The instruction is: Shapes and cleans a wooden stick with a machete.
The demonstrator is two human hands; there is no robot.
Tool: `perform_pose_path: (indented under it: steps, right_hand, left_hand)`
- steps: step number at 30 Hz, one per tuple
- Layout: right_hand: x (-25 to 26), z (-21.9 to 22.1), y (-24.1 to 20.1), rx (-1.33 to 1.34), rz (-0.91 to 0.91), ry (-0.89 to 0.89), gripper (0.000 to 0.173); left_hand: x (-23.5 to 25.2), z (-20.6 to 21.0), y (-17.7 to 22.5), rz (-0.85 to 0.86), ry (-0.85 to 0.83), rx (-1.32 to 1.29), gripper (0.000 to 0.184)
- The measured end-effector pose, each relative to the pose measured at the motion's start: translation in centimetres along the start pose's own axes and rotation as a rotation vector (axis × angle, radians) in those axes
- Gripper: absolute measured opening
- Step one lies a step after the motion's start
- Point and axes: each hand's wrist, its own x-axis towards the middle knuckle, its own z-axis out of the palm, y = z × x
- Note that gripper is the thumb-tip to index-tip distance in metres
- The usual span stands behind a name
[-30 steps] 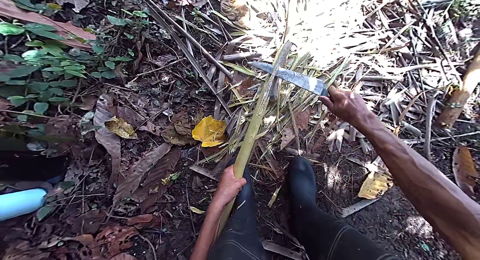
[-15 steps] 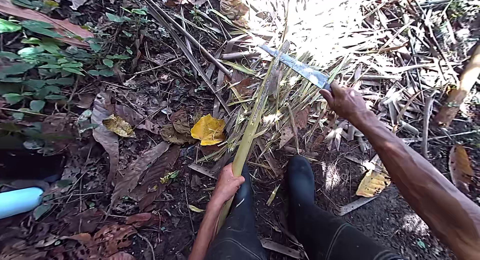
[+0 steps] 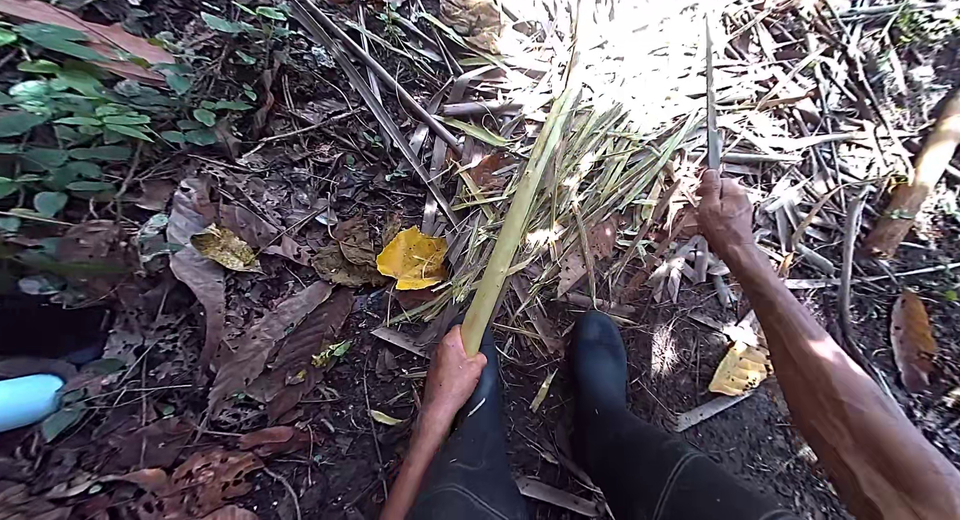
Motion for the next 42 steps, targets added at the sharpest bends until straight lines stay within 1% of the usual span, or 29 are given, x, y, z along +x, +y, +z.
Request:
perform_pose_path:
  steps: [2, 4, 6, 7, 8, 9, 10, 12, 14, 16, 19, 20, 21, 22, 24, 26, 27, 29, 30, 31, 32, 34, 35, 37, 39, 40, 41, 42]
  right_hand:
    - [-4.6, -0.4, 2.3, -0.085, -0.268, -0.088, 0.063]
    - [-7.3, -0.2, 1.5, -0.209, -0.463, -0.214, 0.052]
    - [-9.1, 1.3, 0.1, -0.394, -0.572, -0.349, 0.051]
    - [-9.8, 2.1, -0.4, -0.458, -0.619, -0.396, 0.054]
    - [-10.2, 2.8, -0.9, -0.492, -0.643, -0.433, 0.057]
    - [-10.2, 3.3, -1.3, -0.501, -0.66, -0.432, 0.057]
    - [-9.9, 3.7, -1.4, -0.502, -0.65, -0.412, 0.055]
    - [-8.9, 4.0, -1.6, -0.445, -0.549, -0.358, 0.051]
    - [-7.9, 3.9, -1.2, -0.384, -0.54, -0.305, 0.052]
    - [-8.0, 3.4, -1.3, -0.388, -0.587, -0.344, 0.053]
    - [-8.7, 2.7, -1.8, -0.523, -0.74, -0.418, 0.049]
    - [-8.8, 2.7, -1.9, -0.546, -0.753, -0.424, 0.049]
    - [-8.5, 2.9, -1.8, -0.528, -0.721, -0.411, 0.047]
    - [-8.1, 3.1, -1.5, -0.473, -0.653, -0.371, 0.047]
    - [-7.3, 3.1, -0.7, -0.369, -0.532, -0.26, 0.053]
    - [-6.9, 2.8, -1.6, -0.35, -0.499, -0.229, 0.057]
    - [-7.1, 2.8, -2.2, -0.372, -0.519, -0.245, 0.057]
    - [-7.2, 2.7, -2.8, -0.462, -0.622, -0.284, 0.052]
    - [-7.0, 2.6, -2.8, -0.482, -0.674, -0.286, 0.05]
    - [-6.6, 2.6, -2.7, -0.472, -0.685, -0.283, 0.049]
    - [-6.1, 2.6, -2.5, -0.449, -0.63, -0.297, 0.051]
    - [-4.2, 2.5, -2.7, -0.425, -0.443, -0.315, 0.057]
    - [-3.6, 2.4, -2.8, -0.417, -0.412, -0.304, 0.059]
    - [-4.2, 2.2, -3.0, -0.404, -0.455, -0.302, 0.058]
    - [-5.2, 1.9, -2.5, -0.448, -0.614, -0.269, 0.054]
    - [-4.9, 1.8, -2.6, -0.494, -0.662, -0.279, 0.054]
    - [-4.2, 1.8, -2.4, -0.52, -0.667, -0.29, 0.055]
    - [-3.2, 2.1, -2.0, -0.513, -0.614, -0.289, 0.058]
  left_hand:
    - [-0.3, 0.2, 0.1, 0.0, 0.019, 0.063, 0.048]
    - [-0.3, 0.2, 0.1, 0.005, 0.022, 0.072, 0.047]
    - [-0.2, 0.2, 0.0, 0.009, 0.027, 0.063, 0.045]
    - [-0.2, 0.3, 0.0, 0.011, 0.032, 0.062, 0.045]
    - [-0.2, 0.3, -0.1, 0.011, 0.039, 0.064, 0.046]
    - [-0.2, 0.4, -0.1, 0.012, 0.045, 0.066, 0.046]
    - [-0.2, 0.4, -0.1, 0.012, 0.047, 0.07, 0.047]
    - [-0.2, 0.4, -0.1, 0.007, 0.041, 0.08, 0.048]
    - [-0.2, 0.4, -0.1, 0.002, 0.043, 0.083, 0.048]
    - [-0.3, 0.4, -0.1, 0.001, 0.051, 0.084, 0.047]
    - [-0.3, 0.4, 0.1, -0.006, 0.053, 0.087, 0.048]
    - [-0.3, 0.4, 0.1, -0.007, 0.053, 0.089, 0.048]
    - [-0.3, 0.4, 0.1, -0.004, 0.055, 0.09, 0.048]
    - [-0.3, 0.4, 0.0, -0.002, 0.055, 0.091, 0.048]
    - [-0.3, 0.4, 0.1, -0.002, 0.04, 0.091, 0.049]
    - [-0.3, 0.2, 0.1, -0.004, 0.031, 0.095, 0.049]
    - [-0.3, 0.2, 0.0, -0.003, 0.033, 0.099, 0.049]
    - [-0.3, 0.4, 0.0, 0.0, 0.043, 0.101, 0.048]
    - [-0.2, 0.5, 0.1, -0.001, 0.044, 0.1, 0.048]
    - [-0.2, 0.5, 0.1, -0.002, 0.039, 0.099, 0.048]
    - [-0.3, 0.5, 0.0, -0.004, 0.033, 0.103, 0.048]
    - [-0.4, 0.6, -0.1, -0.004, 0.032, 0.114, 0.048]
    - [-0.3, 0.6, -0.1, -0.005, 0.035, 0.115, 0.049]
    - [-0.3, 0.5, -0.1, -0.008, 0.04, 0.118, 0.049]
    - [-0.2, 0.6, 0.0, -0.002, 0.046, 0.113, 0.049]
    - [-0.2, 0.6, 0.0, -0.002, 0.044, 0.112, 0.049]
    - [-0.2, 0.6, -0.1, -0.002, 0.04, 0.116, 0.049]
    - [-0.2, 0.5, -0.1, -0.004, 0.035, 0.12, 0.049]
